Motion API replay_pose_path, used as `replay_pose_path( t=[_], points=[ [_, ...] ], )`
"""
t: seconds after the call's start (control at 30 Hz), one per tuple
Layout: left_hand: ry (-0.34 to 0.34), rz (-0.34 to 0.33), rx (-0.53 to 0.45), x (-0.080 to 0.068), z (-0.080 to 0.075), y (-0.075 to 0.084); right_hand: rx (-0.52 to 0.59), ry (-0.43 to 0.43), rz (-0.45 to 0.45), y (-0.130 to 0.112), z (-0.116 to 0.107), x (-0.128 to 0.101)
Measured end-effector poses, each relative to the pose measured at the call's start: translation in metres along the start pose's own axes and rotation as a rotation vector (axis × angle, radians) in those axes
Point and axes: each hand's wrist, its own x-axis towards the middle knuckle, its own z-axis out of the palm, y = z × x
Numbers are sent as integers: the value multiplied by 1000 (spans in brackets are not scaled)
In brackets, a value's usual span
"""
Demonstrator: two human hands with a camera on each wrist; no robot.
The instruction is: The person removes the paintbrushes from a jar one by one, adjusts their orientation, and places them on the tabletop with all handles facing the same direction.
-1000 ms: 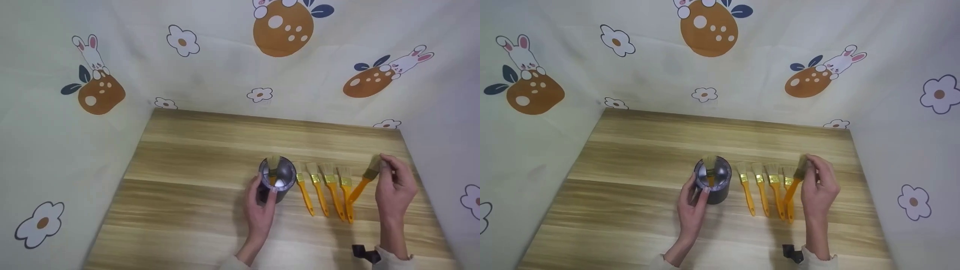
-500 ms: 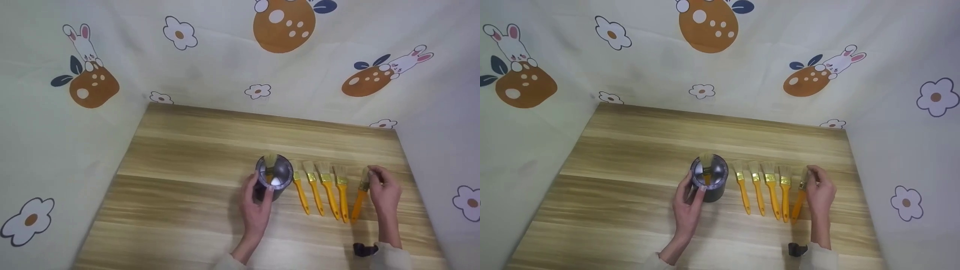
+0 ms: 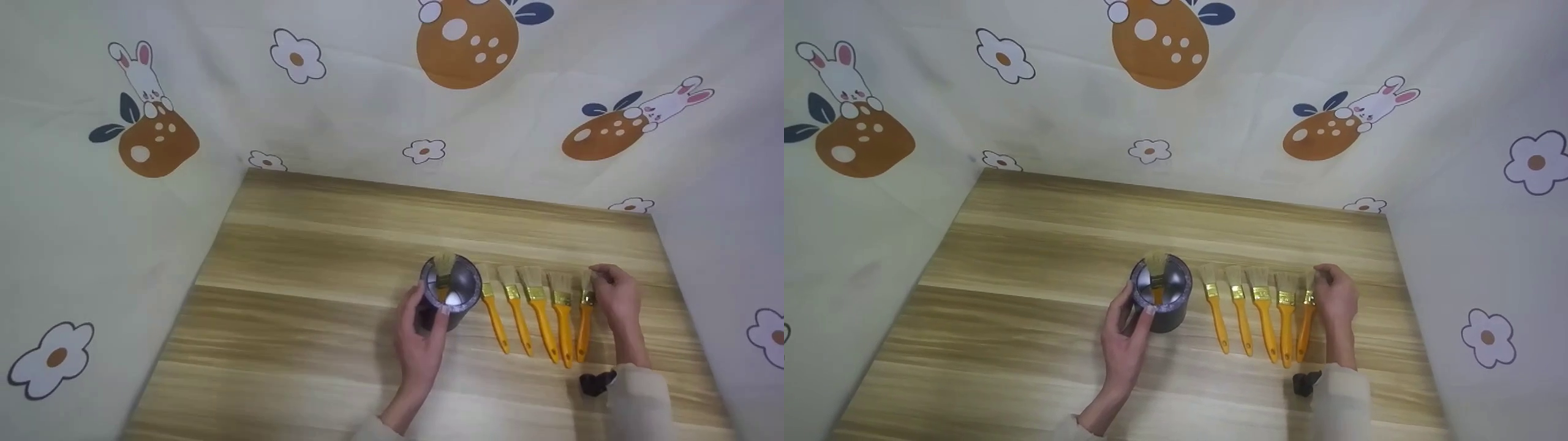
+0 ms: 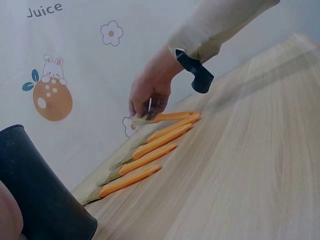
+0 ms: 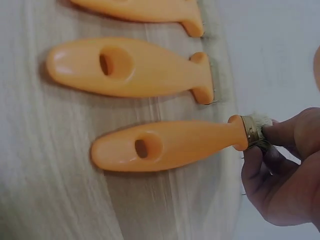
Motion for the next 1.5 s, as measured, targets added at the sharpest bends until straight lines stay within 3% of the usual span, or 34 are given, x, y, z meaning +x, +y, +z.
replay_pose_path(
  t=[0.17, 0.37, 0.73, 0.87, 1.0, 1.17, 1.3, 1.5],
  points=[
    [-3, -12, 40, 0, -1, 0, -66, -28, 52, 6, 5, 5],
    [-7, -11, 42, 1, -1, 0, -46, -59, 141, 12, 11, 7],
    [-12, -5, 5, 1, -3, 2, 319, 52, 310, -9, 24, 0],
    [-1, 22, -8, 1, -1, 0, 336, 117, 319, -18, 34, -9],
    [22, 35, -6, 1, 1, -2, 310, 123, 286, -29, 43, -20],
    [13, 36, -13, 1, 1, -1, 328, 56, 187, -51, 45, -36],
    [-3, 41, -8, 3, -1, 1, 379, -71, 32, -73, 45, -45],
    [-13, 43, -32, 2, -2, 1, 438, -341, -188, -111, 44, -53]
  ],
)
